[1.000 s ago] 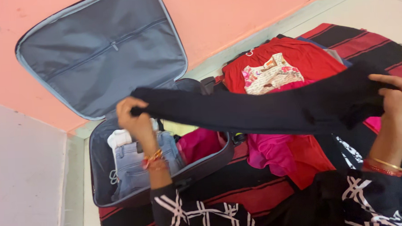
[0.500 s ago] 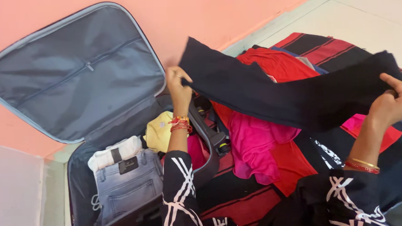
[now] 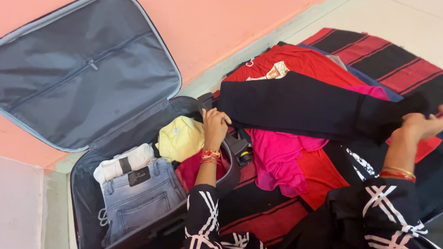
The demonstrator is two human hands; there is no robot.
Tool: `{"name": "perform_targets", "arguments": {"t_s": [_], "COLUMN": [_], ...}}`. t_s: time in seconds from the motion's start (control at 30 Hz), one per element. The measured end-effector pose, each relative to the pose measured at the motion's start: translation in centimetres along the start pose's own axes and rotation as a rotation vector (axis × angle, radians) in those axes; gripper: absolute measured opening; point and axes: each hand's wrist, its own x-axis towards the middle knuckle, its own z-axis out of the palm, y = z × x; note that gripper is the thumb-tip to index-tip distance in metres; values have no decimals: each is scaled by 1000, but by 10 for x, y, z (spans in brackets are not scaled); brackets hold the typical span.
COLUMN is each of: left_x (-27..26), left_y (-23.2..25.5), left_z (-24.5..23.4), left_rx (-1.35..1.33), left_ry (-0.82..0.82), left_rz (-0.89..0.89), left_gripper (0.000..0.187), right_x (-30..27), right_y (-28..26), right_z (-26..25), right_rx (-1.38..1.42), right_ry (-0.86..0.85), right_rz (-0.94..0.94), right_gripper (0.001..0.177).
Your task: The person packs a suitcase by placing folded garments inside, including jeans, t-shirts, and dresses, organizing them alongside a pile of other colorful clothes.
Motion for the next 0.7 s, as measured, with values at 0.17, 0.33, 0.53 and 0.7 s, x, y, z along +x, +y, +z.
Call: {"name": "perform_targets", "arguments": {"t_s": [0.17,0.33,0.53,0.7], "left_x": [-4,-6,-7,-8], "left_y": [7,5,2,3], "left_z": [-3,-1,1,0], "left_rx": [-8,-11,-41,-63], "left_ry": [-9,-5,16,13], "left_rz": [-18,-41,-60,-75], "left_gripper": [23,23,22,22], "right_x": [-5,-9,-34,-127], "right_y": [20,43,0,-46], "right_z": [-8,-7,5,29], "right_rx": [601,679,820,438], "right_ry": [251,177,-96,-514], "right_rz": [561,686,352,-151], "right_gripper": [101,86,42,18]}}
